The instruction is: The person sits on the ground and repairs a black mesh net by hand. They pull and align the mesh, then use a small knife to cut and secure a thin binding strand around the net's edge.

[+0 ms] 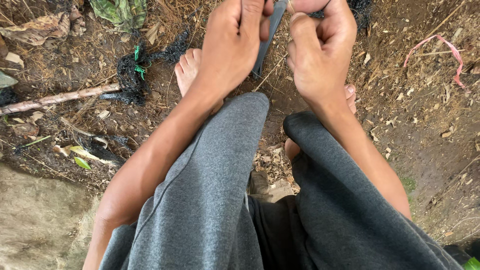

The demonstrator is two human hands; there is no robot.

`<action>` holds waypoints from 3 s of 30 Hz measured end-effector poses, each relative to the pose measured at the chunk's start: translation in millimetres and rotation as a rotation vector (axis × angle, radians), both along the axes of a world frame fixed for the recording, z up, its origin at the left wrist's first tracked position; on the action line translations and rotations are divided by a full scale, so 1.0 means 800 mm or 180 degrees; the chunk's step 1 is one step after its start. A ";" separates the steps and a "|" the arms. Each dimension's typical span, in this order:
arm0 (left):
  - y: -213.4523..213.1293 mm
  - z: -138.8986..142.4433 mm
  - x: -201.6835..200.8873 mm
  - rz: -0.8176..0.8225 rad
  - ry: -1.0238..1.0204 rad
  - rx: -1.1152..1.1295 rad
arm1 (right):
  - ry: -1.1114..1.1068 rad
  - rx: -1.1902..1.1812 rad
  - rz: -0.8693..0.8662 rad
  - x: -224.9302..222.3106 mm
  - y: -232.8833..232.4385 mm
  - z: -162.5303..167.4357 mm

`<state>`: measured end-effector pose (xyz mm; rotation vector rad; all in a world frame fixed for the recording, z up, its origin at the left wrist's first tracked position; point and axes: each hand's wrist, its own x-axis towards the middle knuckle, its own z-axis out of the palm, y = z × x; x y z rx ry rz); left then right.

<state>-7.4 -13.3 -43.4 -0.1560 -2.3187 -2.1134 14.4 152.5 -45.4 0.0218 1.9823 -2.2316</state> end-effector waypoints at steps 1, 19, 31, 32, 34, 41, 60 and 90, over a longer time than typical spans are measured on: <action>-0.002 -0.001 -0.001 0.0046 -0.0088 0.0030 | -0.0015 -0.0001 0.0002 0.001 0.000 0.000; -0.029 -0.023 0.000 0.0405 -0.0130 0.0087 | -0.0083 0.0445 0.0427 0.018 0.001 0.003; -0.056 -0.031 0.031 0.0960 0.0076 0.0006 | -0.0009 0.0614 0.0725 0.026 -0.009 0.008; -0.057 -0.031 0.034 0.0908 -0.0222 0.0404 | -0.0036 0.0628 0.0718 0.027 -0.010 0.010; -0.061 -0.031 0.032 0.0755 -0.0235 0.0669 | -0.0076 0.0642 0.0717 0.028 -0.012 0.014; -0.077 -0.011 0.025 0.0456 -0.0777 0.1623 | 0.0008 0.0678 0.0733 0.027 -0.014 0.025; -0.074 0.021 0.020 0.0492 -0.0344 0.1246 | 0.0529 0.0756 0.0874 0.034 -0.027 0.043; -0.110 0.054 0.016 0.0492 0.0385 0.0693 | 0.0886 0.1282 0.1297 0.035 -0.043 0.064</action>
